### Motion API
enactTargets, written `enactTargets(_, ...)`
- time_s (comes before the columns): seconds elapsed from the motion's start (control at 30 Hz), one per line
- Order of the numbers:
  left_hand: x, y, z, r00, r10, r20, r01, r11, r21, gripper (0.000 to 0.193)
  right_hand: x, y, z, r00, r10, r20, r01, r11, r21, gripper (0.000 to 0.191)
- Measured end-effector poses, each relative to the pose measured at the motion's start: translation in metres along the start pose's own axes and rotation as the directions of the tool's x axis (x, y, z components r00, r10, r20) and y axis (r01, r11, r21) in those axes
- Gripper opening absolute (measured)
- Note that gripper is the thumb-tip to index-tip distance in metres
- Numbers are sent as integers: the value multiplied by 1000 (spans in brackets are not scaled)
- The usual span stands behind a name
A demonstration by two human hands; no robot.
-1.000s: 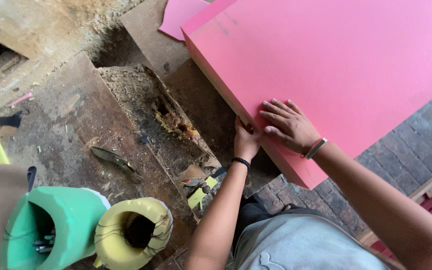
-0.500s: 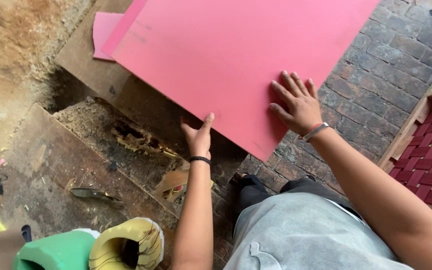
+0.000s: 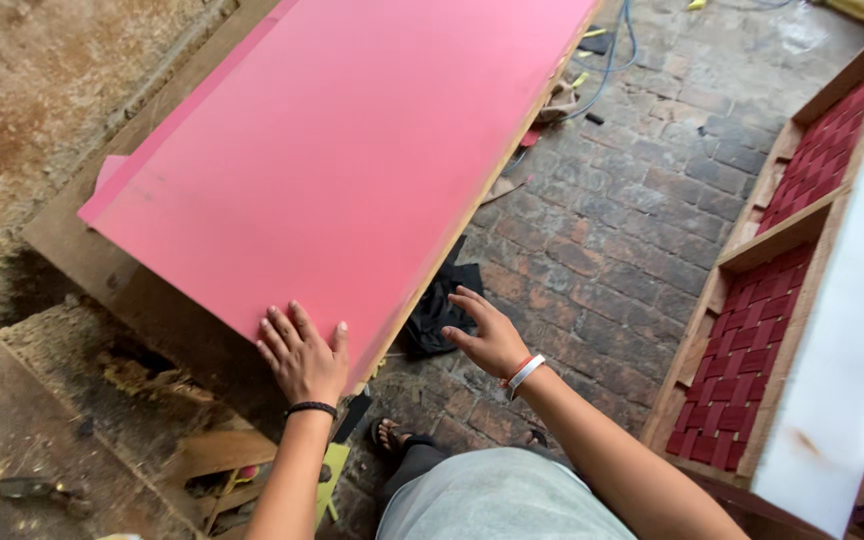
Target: The person carries a wooden panel covered with pink foam across the workshop, lays it flat on a work table, and smooths it by hand. They then use a spray gun to apply pink paint over the foam surface, moving around the panel, and finish by refilling the spray gun cup from a paint drum.
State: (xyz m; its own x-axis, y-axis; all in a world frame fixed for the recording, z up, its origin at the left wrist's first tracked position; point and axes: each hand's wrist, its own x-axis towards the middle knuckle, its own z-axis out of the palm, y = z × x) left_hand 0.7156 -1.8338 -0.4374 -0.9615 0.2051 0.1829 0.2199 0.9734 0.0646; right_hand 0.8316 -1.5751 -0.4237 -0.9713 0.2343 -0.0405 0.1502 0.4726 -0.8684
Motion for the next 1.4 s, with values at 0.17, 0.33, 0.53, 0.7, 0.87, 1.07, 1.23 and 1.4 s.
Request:
enactTargets(0.17, 17, 65, -10, 992, 33, 123, -46, 993, 106, 104, -16, 26, -68, 983, 159, -95, -126, 949, 288, 53)
enactTargets(0.33, 52, 127, 0, 967, 180, 178, -197, 977, 81, 110, -28, 57, -101, 969, 227, -93, -131, 797, 589, 50)
enactTargets(0.53, 126, 217, 19, 921, 341, 188, -351, 936, 26, 99, -35, 105, -143, 946, 316, -76, -191, 729, 658, 46)
enactTargets(0.7, 221, 312, 31, 894, 415, 170, -413, 910, -46, 98, -15, 143, -200, 870, 469, -155, -284, 731, 620, 43)
enactTargets(0.87, 291, 400, 49, 846, 500, 184, -498, 865, -60, 97, 41, 164, -254, 849, 465, -252, -200, 723, 662, 41)
enactTargets(1.07, 350, 471, 79, 797, 562, 220, -555, 826, -100, 97, 121, 172, -290, 873, 429, -230, -202, 749, 631, 42)
enactTargets(1.23, 397, 507, 101, 811, 540, 225, -541, 839, -63, 95, 154, 187, -328, 863, 492, -111, -327, 713, 621, 42)
enactTargets(1.4, 442, 561, 114, 817, 522, 245, -530, 847, -38, 102, 186, 229, -381, 785, 586, -203, -325, 667, 670, 40)
